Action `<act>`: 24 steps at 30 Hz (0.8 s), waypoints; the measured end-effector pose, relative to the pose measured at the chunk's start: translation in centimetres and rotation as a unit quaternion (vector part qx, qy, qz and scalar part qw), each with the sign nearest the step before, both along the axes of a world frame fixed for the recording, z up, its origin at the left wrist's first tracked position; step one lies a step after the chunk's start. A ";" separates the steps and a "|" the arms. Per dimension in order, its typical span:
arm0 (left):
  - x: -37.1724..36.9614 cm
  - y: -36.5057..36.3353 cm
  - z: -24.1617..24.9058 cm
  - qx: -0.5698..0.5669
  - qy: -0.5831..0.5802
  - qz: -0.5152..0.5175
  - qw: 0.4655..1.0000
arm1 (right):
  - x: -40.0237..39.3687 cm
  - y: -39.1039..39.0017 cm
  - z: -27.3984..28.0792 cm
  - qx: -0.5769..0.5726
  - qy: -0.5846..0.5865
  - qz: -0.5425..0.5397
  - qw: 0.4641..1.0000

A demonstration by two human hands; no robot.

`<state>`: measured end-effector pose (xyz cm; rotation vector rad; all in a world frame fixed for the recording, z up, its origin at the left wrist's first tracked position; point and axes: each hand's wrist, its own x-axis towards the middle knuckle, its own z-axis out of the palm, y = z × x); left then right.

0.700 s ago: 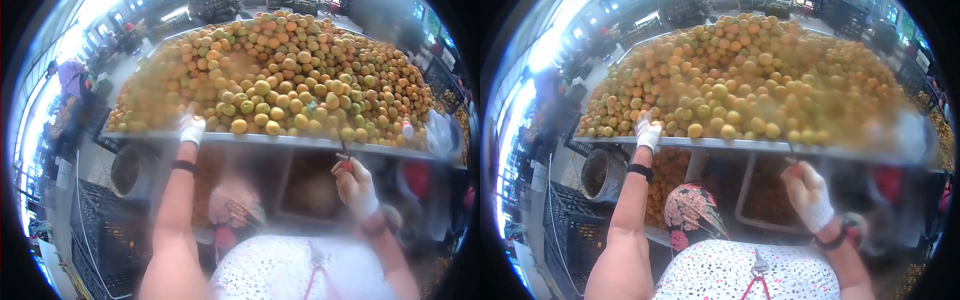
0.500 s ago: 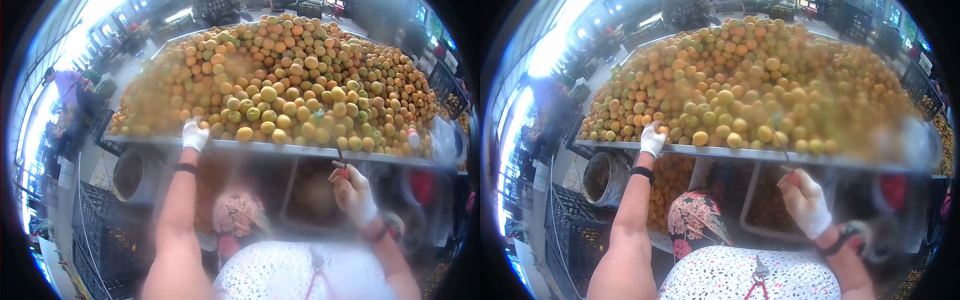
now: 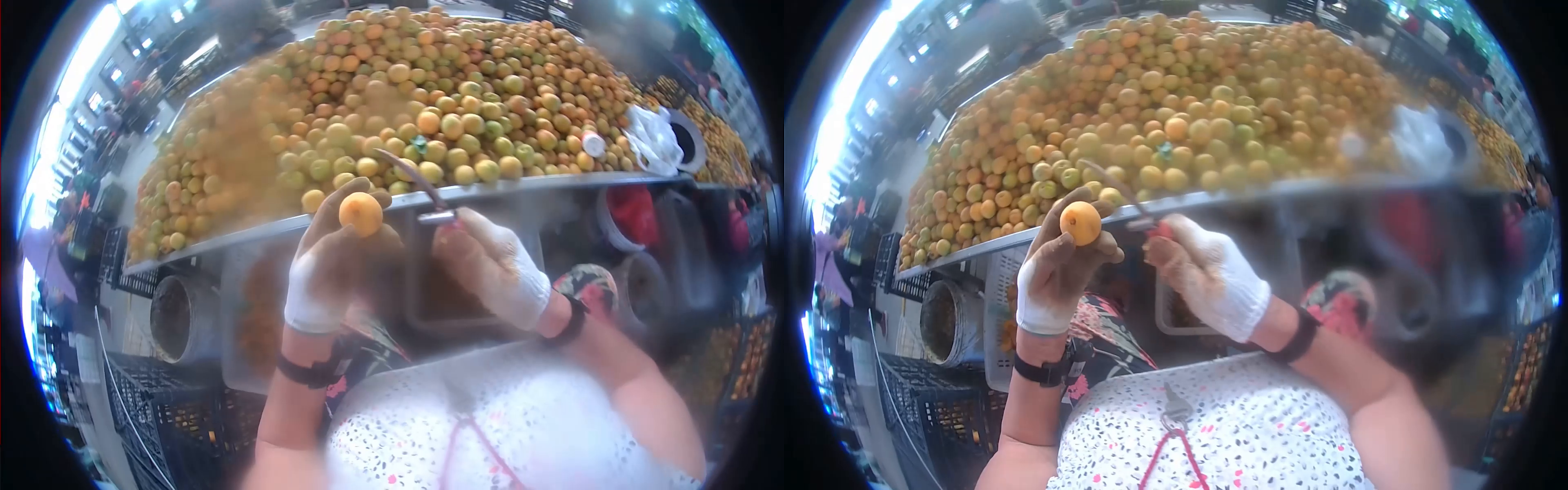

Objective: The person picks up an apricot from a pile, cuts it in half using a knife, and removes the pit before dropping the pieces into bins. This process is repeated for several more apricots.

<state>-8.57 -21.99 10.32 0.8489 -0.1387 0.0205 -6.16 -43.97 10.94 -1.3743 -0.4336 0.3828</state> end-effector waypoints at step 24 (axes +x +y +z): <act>-4.7 -8.7 3.0 0.340 -0.070 0.135 0.928 | -3.3 -3.7 1.2 -0.173 -0.373 -0.121 0.904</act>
